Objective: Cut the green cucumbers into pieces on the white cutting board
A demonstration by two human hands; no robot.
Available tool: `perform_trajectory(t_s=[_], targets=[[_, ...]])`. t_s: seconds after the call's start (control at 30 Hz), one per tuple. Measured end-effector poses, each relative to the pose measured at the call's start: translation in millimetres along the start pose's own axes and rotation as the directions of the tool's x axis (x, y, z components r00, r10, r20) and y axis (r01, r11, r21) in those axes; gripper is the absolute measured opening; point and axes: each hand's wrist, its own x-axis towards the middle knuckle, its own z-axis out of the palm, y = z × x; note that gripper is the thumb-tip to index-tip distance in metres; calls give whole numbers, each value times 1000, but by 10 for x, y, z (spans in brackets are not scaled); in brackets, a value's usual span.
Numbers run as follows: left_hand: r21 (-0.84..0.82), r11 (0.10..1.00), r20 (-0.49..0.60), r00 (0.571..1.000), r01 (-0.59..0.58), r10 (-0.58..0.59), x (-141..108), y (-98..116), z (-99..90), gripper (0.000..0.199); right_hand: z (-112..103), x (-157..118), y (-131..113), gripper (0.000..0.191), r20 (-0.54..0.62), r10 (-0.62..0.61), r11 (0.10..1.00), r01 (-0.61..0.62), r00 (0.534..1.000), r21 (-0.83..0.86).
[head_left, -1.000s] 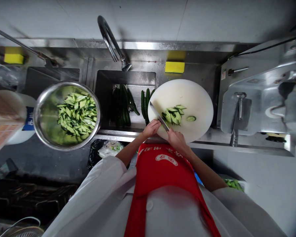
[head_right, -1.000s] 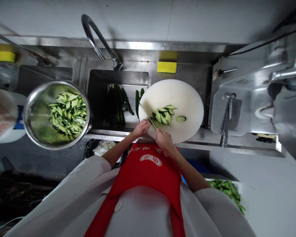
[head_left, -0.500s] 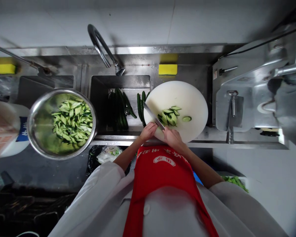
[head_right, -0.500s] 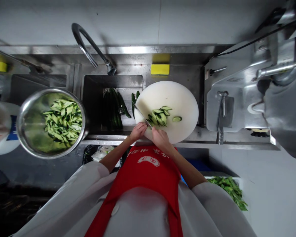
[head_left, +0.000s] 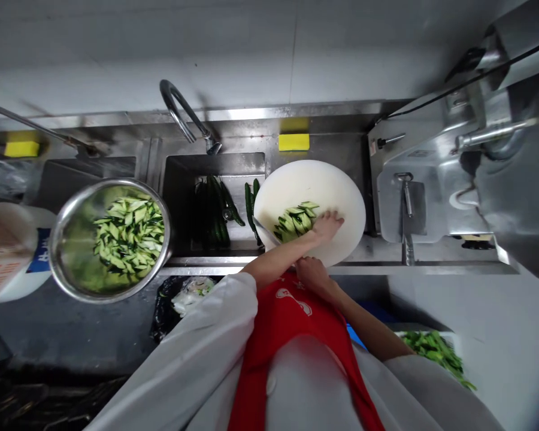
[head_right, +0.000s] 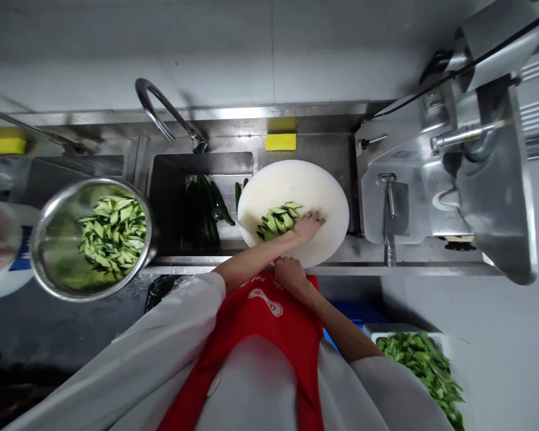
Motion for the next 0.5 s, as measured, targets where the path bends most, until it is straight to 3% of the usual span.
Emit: perform_trajectory(t_s=[0.03,0.1,0.2,0.3,0.4,0.43,0.5], targets=[[-5,1000,-1,1000,4,-4,-3,28,-9,13,22,-8,17,33,-11,7,1000,-7,1000,4],[-34,999,-16,1000,-11,11,-75,121,-212,13,60,-26,70,36,-35,30,999,-30,999,14],[-81,997,-160,987,15,-28,-335,192,-778,21,102,-37,202,36,-64,109,993,-107,992,40],[-71,972,-369,900,223,-233,-761,28,-1229,18,133,-46,361,33,-84,200,978,-194,976,76],[-70,865,-459,754,496,-470,-1230,-245,-1273,12,168,-30,482,33,-100,251,966,-243,963,86],[-77,834,-437,733,546,-521,-1355,-336,-1208,11,180,-9,502,33,-105,263,964,-256,959,76],[-81,819,-388,740,567,-550,-1527,-480,-1022,13,195,33,499,33,-131,246,969,-244,961,30]])
